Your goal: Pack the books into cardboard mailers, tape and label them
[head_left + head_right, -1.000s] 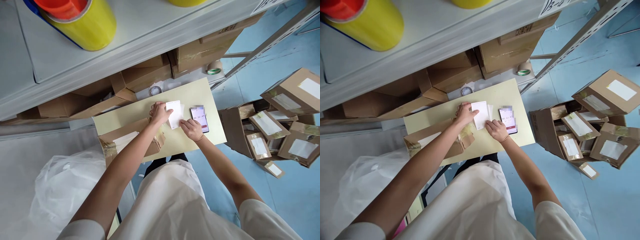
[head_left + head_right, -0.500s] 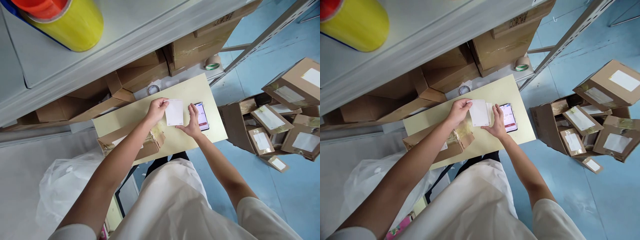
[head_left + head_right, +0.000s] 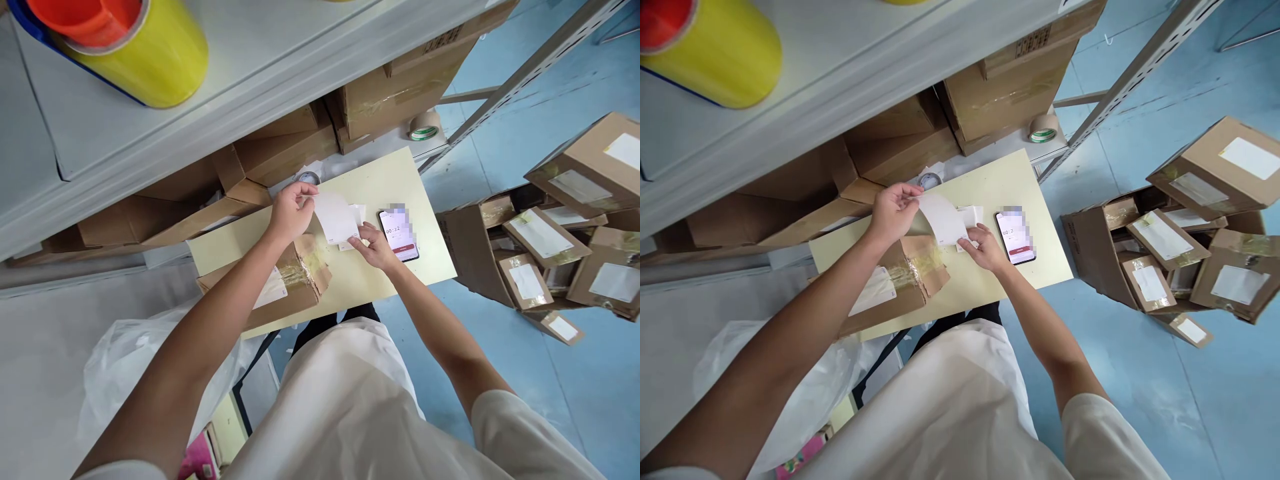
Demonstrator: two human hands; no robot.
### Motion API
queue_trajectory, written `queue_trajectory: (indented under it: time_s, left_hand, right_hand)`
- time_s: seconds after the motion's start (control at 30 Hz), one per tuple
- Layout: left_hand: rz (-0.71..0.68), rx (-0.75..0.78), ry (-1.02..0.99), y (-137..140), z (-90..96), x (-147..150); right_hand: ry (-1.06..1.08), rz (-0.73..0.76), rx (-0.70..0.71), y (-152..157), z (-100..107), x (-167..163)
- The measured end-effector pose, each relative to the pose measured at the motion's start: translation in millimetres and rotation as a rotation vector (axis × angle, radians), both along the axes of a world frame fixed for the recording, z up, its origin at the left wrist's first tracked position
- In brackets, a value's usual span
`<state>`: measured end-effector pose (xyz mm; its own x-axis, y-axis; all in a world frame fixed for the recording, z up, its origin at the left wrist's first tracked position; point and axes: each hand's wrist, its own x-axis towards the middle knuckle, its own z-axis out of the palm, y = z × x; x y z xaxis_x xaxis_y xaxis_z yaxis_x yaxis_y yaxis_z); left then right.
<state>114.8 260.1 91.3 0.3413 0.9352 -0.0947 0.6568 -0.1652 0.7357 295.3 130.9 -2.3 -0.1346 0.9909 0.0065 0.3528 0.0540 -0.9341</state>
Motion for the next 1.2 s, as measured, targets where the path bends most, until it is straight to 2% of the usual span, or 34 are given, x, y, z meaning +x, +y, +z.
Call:
queue_trajectory:
  time_s: [0.07,0.13,0.23,0.3,0.43,0.63,0.73,0.83,1.03,1.13,1.2]
  left_hand:
    - [-0.163,0.143,0.132,0.2,18.6,4.7]
    - [-0.429,0.237,0.248,-3.3,34.2,15.7]
    - [-0.845,0.198,0.365,-12.8,40.7,36.4]
    - [-0.946,0.112,0.467,-18.1,33.5,46.5]
    - [-0.91,0.005,0.631,-16.8,12.5,50.8]
    - [-0.785,-0.054,0.564,5.2,1.9,43.6]
    - [-0.787,-0.045,0.537,14.7,-0.1,42.7]
    - [-0.793,-0.031,0.472,22.9,-1.1,41.8]
    - [-0.633,0.02,0.329,38.4,11.1,30.1]
    - [-0.553,0.01,0.236,35.0,24.8,20.7]
    - [-0.522,0.021,0.209,26.2,35.3,14.4]
  right_hand:
    - [-0.041,0.017,0.016,1.6,1.0,-1.0]
    - [-0.091,0.05,0.046,3.4,1.2,-1.8]
    - [-0.154,0.09,0.082,5.5,-0.5,-2.7]
    - [-0.165,0.09,0.087,6.6,-3.0,-3.2]
    - [-0.129,0.048,0.069,8.8,-8.5,-3.1]
    - [-0.096,-0.007,0.033,10.4,-11.8,-3.3]
    - [-0.088,0.014,0.018,10.3,-15.1,-5.9]
    - [-0.204,0.014,-0.026,10.2,-22.9,-7.5]
    - [-0.403,0.142,-0.001,0.7,-33.9,-2.9]
    - [-0.461,0.22,0.049,-9.0,-19.8,0.3]
    - [-0.402,0.167,0.076,-13.8,-1.4,0.0]
